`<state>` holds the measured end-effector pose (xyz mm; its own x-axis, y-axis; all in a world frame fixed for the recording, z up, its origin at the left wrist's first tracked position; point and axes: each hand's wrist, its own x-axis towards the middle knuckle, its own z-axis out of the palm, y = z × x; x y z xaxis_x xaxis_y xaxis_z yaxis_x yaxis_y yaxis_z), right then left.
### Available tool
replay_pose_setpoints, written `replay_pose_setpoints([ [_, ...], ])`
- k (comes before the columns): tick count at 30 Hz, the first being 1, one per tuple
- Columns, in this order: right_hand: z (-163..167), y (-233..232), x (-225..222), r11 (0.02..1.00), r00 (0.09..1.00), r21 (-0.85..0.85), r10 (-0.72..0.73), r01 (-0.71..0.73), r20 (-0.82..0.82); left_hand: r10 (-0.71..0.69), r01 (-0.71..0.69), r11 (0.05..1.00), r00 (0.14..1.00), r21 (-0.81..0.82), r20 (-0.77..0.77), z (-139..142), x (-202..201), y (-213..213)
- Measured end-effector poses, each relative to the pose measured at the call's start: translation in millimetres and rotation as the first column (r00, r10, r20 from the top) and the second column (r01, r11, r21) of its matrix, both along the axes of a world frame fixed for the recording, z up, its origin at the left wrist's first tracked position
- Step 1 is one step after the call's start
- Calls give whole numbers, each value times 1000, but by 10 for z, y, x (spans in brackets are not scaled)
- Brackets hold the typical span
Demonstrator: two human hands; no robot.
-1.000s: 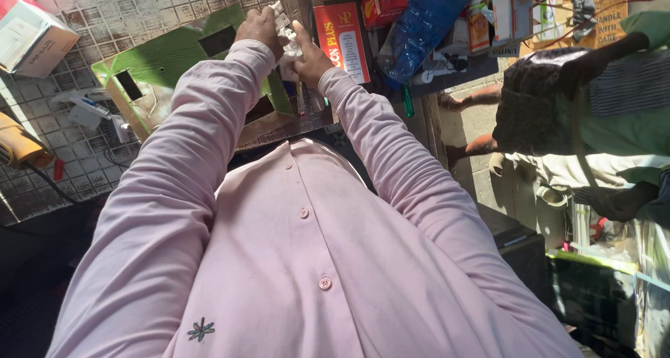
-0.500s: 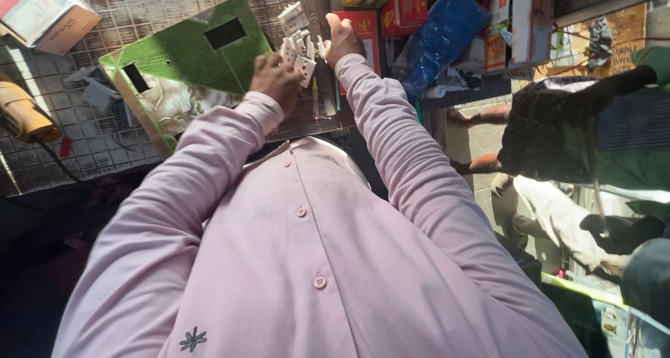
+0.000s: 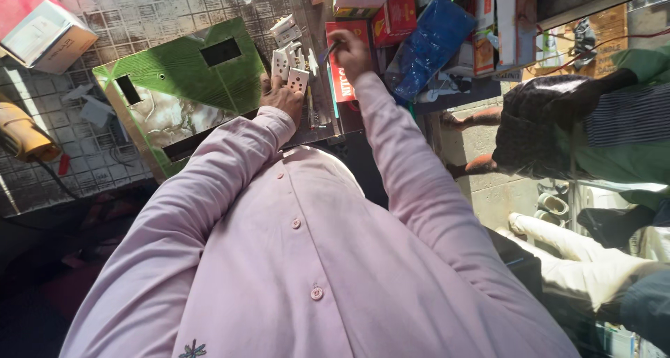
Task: The person uses a blue screwdriver to manipulate screws on a white electrical switchboard and a separate white switch module placed on a green board. The person adjusts the components and secures them with the screwdriver.
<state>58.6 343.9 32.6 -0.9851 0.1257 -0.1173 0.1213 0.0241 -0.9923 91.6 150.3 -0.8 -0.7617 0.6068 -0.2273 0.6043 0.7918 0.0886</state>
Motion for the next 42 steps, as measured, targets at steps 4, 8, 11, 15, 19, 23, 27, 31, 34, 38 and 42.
replay_pose_setpoints([
  [4,-108,260,369,973,965,-22,-230,229,-126,39,-38,999,999,30,-39,-102,-9,47],
  [8,-194,261,393,915,917,-68,-398,397,-2,-46,42,999,990,-29,-130,-174,19,63],
  [11,-190,309,344,930,942,153,-326,335,-84,-72,76,997,984,17,-161,-168,66,54],
  [15,-162,367,308,877,938,345,-346,334,-26,-117,146,981,970,130,-211,-123,92,-23],
  [19,-171,353,296,815,953,496,-279,301,-120,-161,186,970,974,159,-161,-136,119,-116],
  [23,-209,348,298,701,919,596,-274,392,-282,-169,208,950,970,233,-176,-161,104,-174],
  [27,-233,369,280,711,934,607,-250,356,-255,-203,267,912,954,313,-221,-88,64,-217],
  [31,-261,365,293,650,932,680,-137,341,-336,-173,316,831,929,458,-327,60,2,-278],
  [34,-318,364,369,523,899,772,25,362,-438,84,190,629,948,754,-308,176,-104,-409],
  [38,-292,306,482,474,913,813,45,338,-406,21,-485,-116,871,867,491,338,-367,-694],
  [42,1,-68,616,789,961,580,-46,203,-274,-46,-689,-267,708,674,705,488,-476,-922],
])
